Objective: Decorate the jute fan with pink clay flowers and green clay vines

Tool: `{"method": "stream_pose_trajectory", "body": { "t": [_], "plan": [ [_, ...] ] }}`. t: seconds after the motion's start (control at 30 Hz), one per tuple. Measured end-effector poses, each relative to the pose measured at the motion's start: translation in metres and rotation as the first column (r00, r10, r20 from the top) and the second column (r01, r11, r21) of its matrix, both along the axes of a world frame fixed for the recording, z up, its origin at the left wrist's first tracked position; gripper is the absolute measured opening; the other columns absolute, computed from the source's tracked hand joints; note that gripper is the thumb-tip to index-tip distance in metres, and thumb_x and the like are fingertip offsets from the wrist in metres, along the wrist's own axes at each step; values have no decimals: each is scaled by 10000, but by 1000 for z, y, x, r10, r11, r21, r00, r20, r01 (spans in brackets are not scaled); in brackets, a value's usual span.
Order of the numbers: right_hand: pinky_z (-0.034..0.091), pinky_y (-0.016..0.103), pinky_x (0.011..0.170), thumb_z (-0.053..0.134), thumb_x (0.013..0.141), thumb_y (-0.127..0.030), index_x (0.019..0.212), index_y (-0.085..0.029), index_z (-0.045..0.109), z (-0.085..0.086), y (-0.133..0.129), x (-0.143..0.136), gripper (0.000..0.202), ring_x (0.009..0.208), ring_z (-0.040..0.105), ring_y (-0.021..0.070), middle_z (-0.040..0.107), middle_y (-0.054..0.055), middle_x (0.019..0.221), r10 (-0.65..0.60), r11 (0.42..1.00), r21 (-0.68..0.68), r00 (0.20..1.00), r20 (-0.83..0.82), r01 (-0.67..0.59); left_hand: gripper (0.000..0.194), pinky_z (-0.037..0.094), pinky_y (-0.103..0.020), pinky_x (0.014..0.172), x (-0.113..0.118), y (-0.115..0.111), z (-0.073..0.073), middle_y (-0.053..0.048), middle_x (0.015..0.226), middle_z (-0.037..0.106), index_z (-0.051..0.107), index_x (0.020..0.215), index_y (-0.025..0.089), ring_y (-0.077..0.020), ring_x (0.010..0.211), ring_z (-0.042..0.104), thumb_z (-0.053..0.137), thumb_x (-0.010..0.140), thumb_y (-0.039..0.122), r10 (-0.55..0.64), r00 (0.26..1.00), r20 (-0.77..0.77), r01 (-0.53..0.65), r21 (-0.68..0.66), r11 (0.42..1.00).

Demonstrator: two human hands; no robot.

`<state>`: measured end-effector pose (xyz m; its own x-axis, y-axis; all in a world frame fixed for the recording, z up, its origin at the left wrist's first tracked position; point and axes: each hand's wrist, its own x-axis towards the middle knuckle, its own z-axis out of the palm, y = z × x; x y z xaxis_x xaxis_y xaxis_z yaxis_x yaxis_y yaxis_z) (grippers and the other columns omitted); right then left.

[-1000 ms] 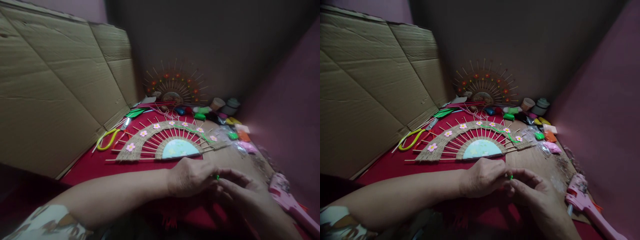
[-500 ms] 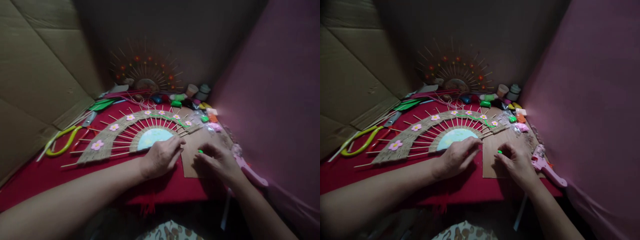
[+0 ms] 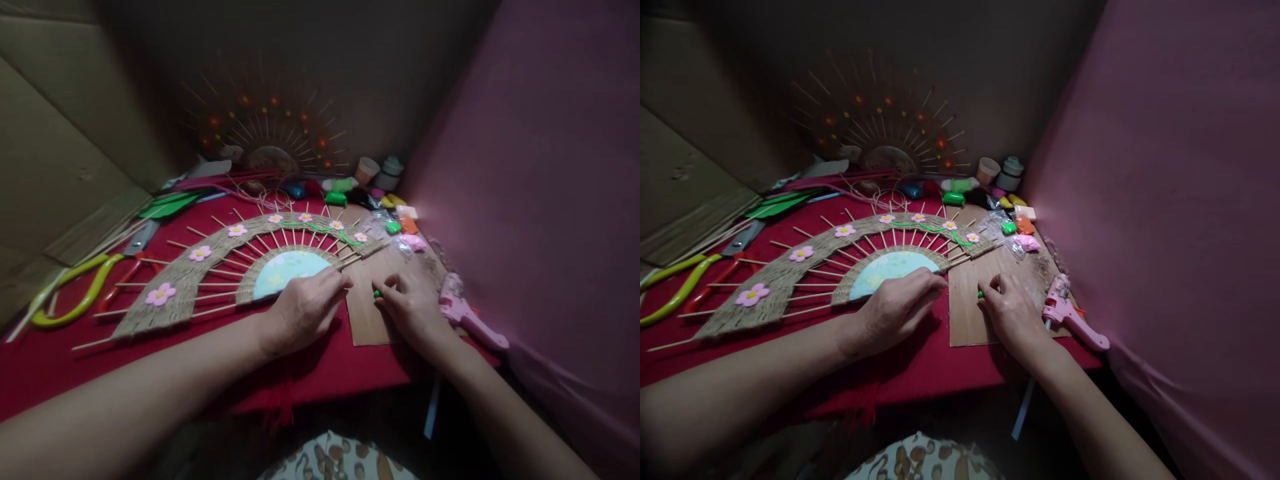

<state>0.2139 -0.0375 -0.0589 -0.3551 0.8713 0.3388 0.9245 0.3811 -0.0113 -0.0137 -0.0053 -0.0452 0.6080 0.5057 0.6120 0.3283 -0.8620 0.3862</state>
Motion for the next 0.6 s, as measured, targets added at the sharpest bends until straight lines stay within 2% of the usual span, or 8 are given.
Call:
{"method": "stream_pose_trajectory", "body": {
  "t": [0.17,0.27,0.43,0.53,0.6],
  "plan": [
    [478,365,732,440,900,-218,1135,-132,572,5,-13,0,284,869,539,224,577,140,984,17,999,-47,996,-89,-21,180,474,-279,641,0,0,1,-67,801,590,549,964,115,-147,706,540,377,917,135,12,1000,-10,-11,30,999],
    [491,375,759,429,904,-184,1189,-119,533,6,-18,-1,310,925,549,224,567,161,1078,65,998,-15,990,-124,-68,175,473,-278,636,0,0,1,-69,800,588,550,964,110,-148,705,537,383,913,127,3,1000,-6,-3,34,999],
    [493,402,771,464,899,-215,1142,-58,595,6,-26,-8,317,929,545,261,613,178,1103,83,996,5,994,73,-84,170,470,-286,633,-1,1,0,-79,807,588,558,952,98,-158,704,537,395,909,119,5,1000,-18,-5,40,999],
    [482,449,821,471,902,-323,1188,-24,583,7,-36,-17,429,969,545,300,613,191,1171,45,999,-11,984,172,-43,169,468,-291,636,-1,0,0,-84,815,591,559,965,90,-164,711,542,403,910,124,5,1000,-16,-5,37,999],
    [456,490,880,476,883,-439,1244,-10,543,7,-39,-25,565,1058,531,343,561,209,1265,-8,999,-48,974,226,20,167,469,-292,644,0,0,-1,-83,818,591,558,968,89,-166,721,545,406,911,127,0,1000,-16,1,32,999]
  ]
}}
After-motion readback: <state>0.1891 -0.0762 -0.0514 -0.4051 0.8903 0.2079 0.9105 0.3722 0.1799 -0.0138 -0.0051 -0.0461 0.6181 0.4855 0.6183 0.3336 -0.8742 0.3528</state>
